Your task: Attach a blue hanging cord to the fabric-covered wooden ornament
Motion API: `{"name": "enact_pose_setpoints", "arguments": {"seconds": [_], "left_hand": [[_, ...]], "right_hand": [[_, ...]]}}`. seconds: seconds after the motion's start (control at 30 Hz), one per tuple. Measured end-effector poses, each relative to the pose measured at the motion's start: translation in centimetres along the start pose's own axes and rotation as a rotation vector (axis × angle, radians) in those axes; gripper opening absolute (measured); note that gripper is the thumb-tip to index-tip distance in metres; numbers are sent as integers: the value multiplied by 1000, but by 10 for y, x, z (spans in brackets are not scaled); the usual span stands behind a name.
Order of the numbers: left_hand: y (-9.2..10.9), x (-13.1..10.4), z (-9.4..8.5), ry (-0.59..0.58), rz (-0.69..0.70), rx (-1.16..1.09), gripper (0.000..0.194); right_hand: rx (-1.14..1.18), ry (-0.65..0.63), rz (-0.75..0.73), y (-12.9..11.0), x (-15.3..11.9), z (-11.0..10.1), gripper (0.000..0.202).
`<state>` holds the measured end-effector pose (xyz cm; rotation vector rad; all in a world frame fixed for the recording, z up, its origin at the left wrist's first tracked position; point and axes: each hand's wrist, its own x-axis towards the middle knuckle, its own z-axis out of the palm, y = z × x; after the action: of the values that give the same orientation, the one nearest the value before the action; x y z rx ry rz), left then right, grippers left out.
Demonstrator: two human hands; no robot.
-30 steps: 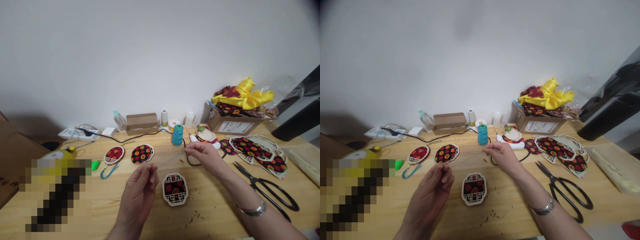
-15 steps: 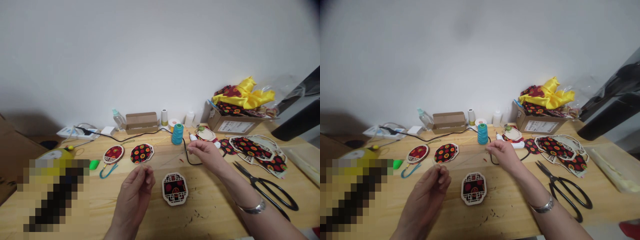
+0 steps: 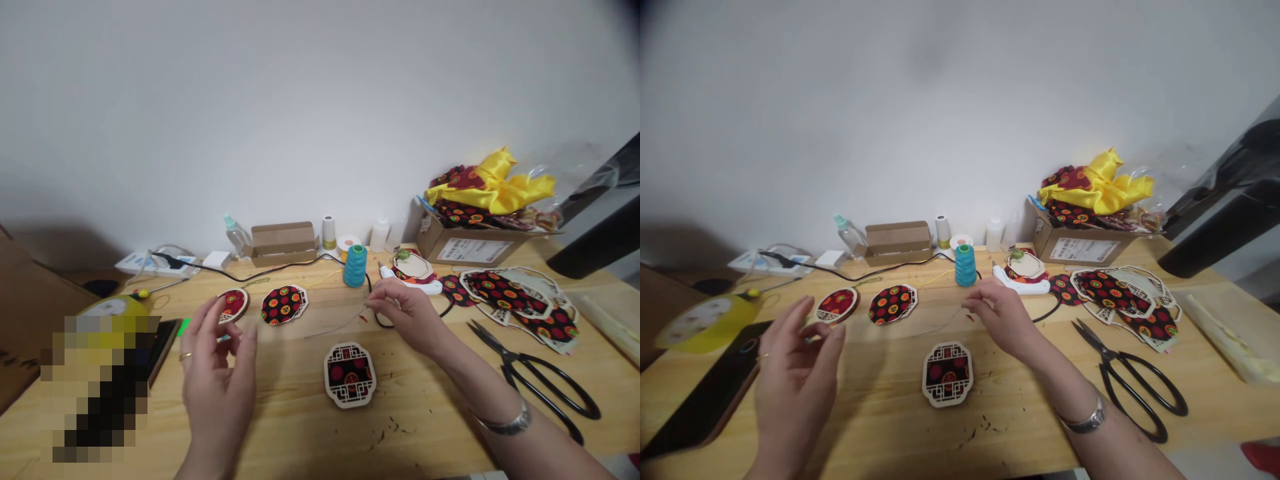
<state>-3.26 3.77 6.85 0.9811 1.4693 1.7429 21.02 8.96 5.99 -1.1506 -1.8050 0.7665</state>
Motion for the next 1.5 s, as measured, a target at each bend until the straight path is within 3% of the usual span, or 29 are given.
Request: {"name": "enact_pose_setpoints", "arguments": {"seconds": [0.07,0.13,0.23,0.4,0.57,0.73,0.9,1.07,1.17,1.33,1.5], "left_hand": [[6,-2,7,-106,308,322,36],[8,-6,20,-362,396,446,32],[3,-15,44,-614,285,388,36],[-18,-25,71,-773,-32,137,41],[-23,-27,73,-767,-182,52,34],[-17,-27,72,-735,-127,236,17],[-18,-26,71,-686,-71,302,18],[-20,-26,69,-673,-197,226,18],[-18,-26,67,-666,-297,136,20],[-18,-27,62,-634,-411,-57,17],[-31,-25,60,-563,-485,-152,18]], "right_hand": [[-4,-4,-22,-2,-1,1,16],[-15,-11,-37,-4,-3,2,15],[-47,-21,-71,-8,-4,4,15],[-82,-15,-139,-10,-6,8,14],[-106,-40,-182,-9,-7,10,13],[-121,-44,-200,-8,-8,11,13],[-122,-53,-194,-7,-8,9,8],[-147,-74,-188,-4,-8,5,22],[-225,-74,-204,1,-7,7,19],[-401,22,-282,7,1,9,9],[-497,137,-315,7,17,5,13]]}}
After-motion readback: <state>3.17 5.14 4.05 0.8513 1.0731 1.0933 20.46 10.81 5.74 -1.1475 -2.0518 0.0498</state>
